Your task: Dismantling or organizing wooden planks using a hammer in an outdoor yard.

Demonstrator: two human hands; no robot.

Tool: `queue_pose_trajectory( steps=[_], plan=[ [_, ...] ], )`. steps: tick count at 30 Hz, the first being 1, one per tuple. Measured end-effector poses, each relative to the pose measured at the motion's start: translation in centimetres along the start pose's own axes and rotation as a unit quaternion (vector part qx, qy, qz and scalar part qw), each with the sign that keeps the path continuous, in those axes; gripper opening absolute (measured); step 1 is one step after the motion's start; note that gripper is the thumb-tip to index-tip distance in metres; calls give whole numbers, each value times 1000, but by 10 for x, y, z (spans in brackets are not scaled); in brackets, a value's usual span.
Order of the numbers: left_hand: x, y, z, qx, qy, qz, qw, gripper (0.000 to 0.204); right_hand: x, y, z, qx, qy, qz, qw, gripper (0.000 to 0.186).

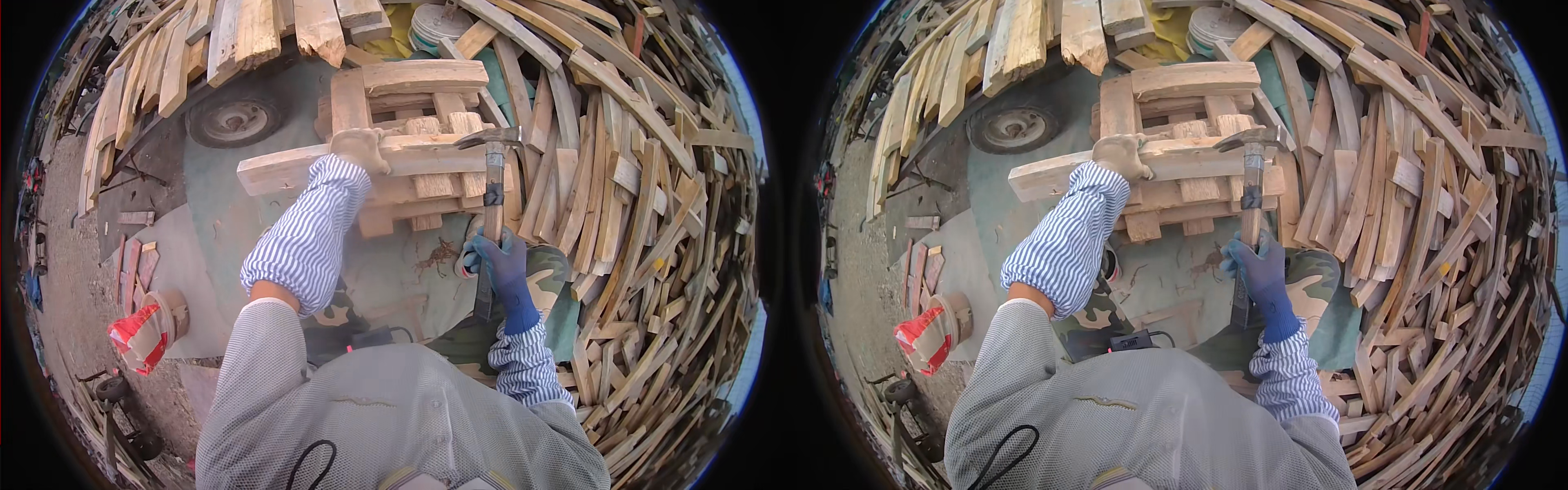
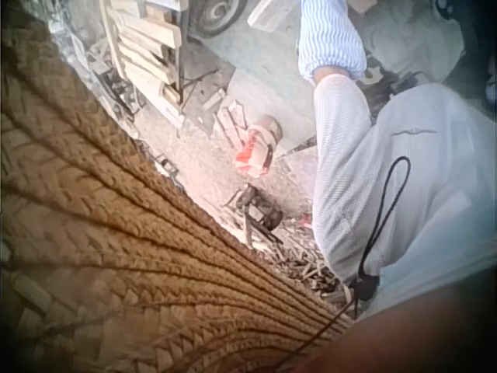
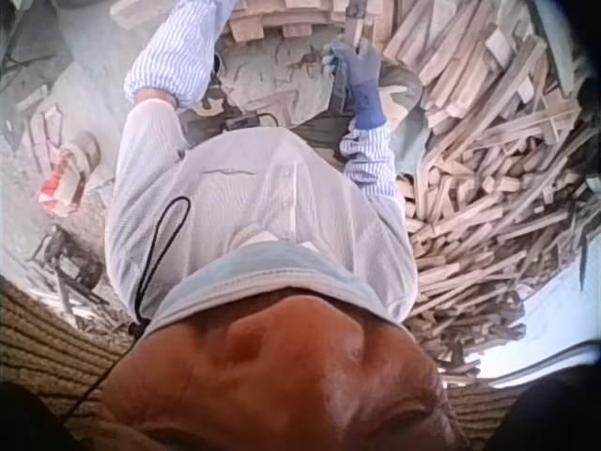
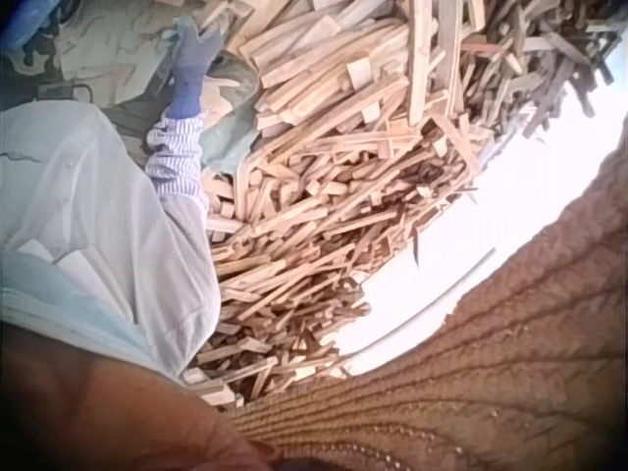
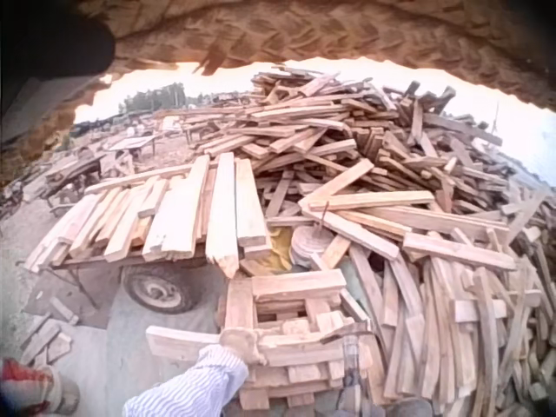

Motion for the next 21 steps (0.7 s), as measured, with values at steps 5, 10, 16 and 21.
queue_pose_trajectory(
  steps=[5,10,16,21],
  plan=[
    [8,1,-14,-32,19,13,999,76,-12,24,-18,45,-43,-30,998,24],
    [19,10,-23,-46,71,-7,996,71,11,73,-48,58,-5,-53,997,14],
    [4,0,-4,12,-3,-3,1000,77,22,51,-36,23,-39,-113,993,25],
    [-10,-23,-19,-3,99,-56,993,82,-4,-34,14,631,-49,120,765,28]
  ],
)
Point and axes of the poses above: each hand's wrist, its own x-axis away from the middle knuckle, its own z-axis out of the back of the hand, y = z × x, the point moved 1 cm from there along -x, towards the middle knuckle, and after that the axes turned 3 degrees about -x, right-handed, at the moved point
